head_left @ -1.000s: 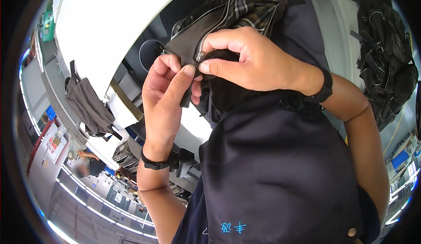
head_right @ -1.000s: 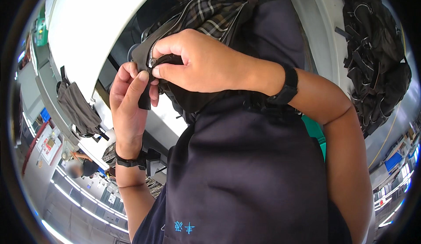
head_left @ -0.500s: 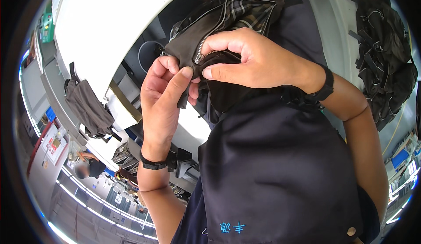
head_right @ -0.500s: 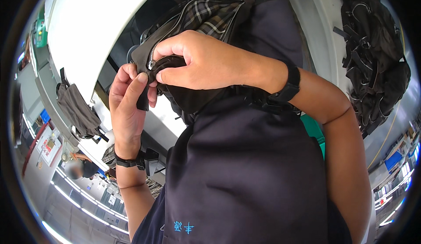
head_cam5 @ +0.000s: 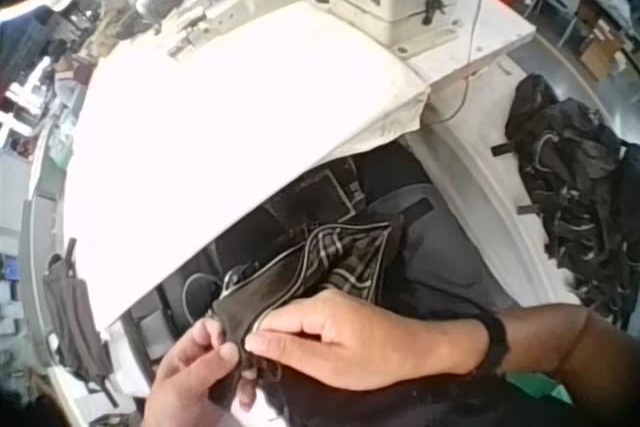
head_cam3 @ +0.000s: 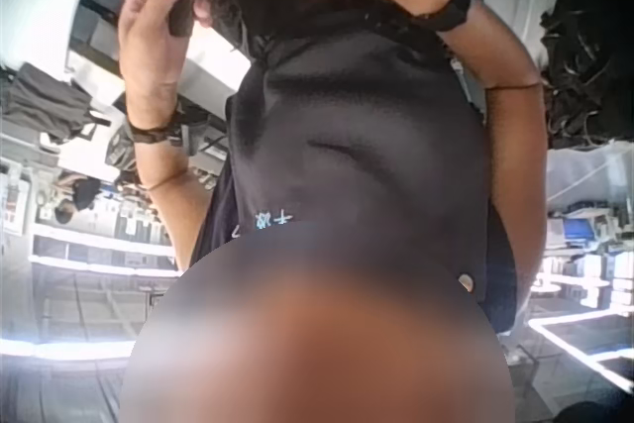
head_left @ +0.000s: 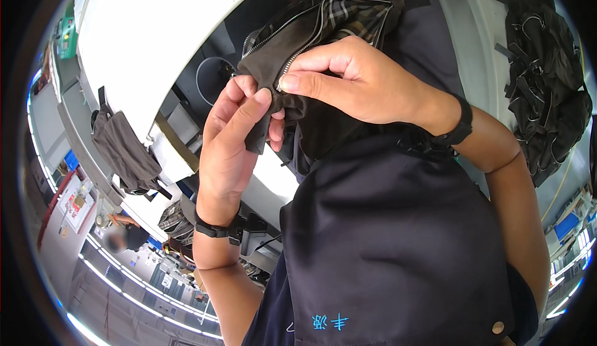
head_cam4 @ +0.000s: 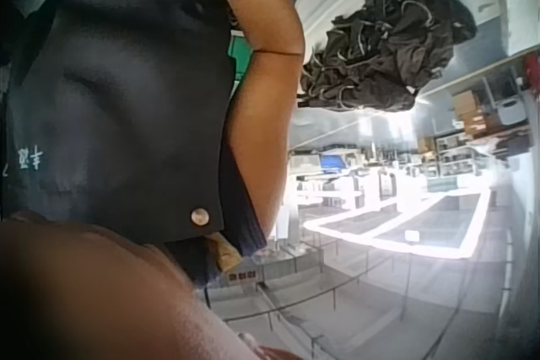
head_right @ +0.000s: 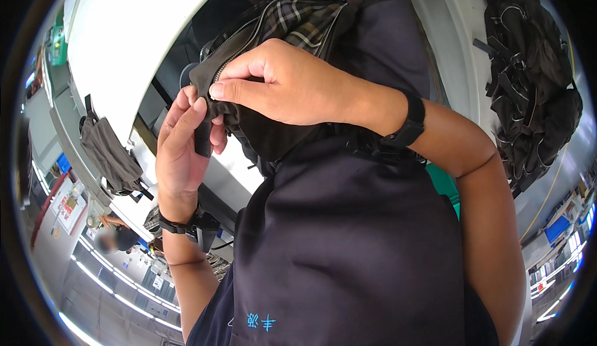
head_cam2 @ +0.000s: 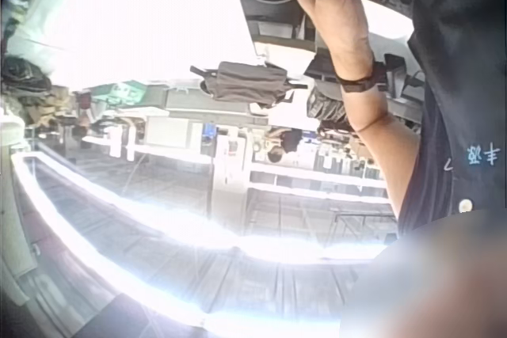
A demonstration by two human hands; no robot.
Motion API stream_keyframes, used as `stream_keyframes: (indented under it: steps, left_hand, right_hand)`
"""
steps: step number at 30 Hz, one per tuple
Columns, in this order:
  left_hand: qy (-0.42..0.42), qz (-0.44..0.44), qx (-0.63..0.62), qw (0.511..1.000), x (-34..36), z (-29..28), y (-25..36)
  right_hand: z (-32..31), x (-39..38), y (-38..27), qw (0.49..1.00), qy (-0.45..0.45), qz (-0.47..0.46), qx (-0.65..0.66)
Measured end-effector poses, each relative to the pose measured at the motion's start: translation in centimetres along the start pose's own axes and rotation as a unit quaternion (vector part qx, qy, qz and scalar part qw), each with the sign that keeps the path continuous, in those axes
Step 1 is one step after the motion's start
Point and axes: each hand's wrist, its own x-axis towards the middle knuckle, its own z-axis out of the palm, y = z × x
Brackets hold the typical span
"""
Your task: The recorder is attaching a strap or component to a bag using an industrial sewing machine in a workshop.
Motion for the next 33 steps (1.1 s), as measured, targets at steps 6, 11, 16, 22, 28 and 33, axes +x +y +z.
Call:
stream_keyframes:
  steps: [6,11,16,22,28,33]
  left_hand:
    - [0.025,0.075,0.103,0.991,-0.1,0.6,-0.6]
    - [0.045,0.102,0.148,0.983,0.1,1.1,-0.7]
    - [0.043,0.095,0.117,0.988,-0.5,1.3,-0.9]
    - [0.039,0.093,0.096,0.990,-0.6,1.0,-1.3]
    - [0.027,0.092,0.088,0.992,-0.9,0.7,-0.9]
    - [0.022,0.104,0.079,0.991,-0.9,0.3,-1.8]
  right_hand:
    - [0.4,-0.4,0.0,0.999,0.044,0.008,-0.006]
    - [0.3,-0.5,0.1,0.997,0.064,0.025,0.022]
    - [0.3,-0.7,0.4,0.998,0.042,0.030,0.042]
    - [0.1,-0.7,0.0,0.995,0.026,0.045,0.082]
    - [-0.1,-0.4,-0.3,0.995,0.010,0.088,0.038]
    - [0.0,-0.5,0.8,0.991,0.004,0.064,0.121]
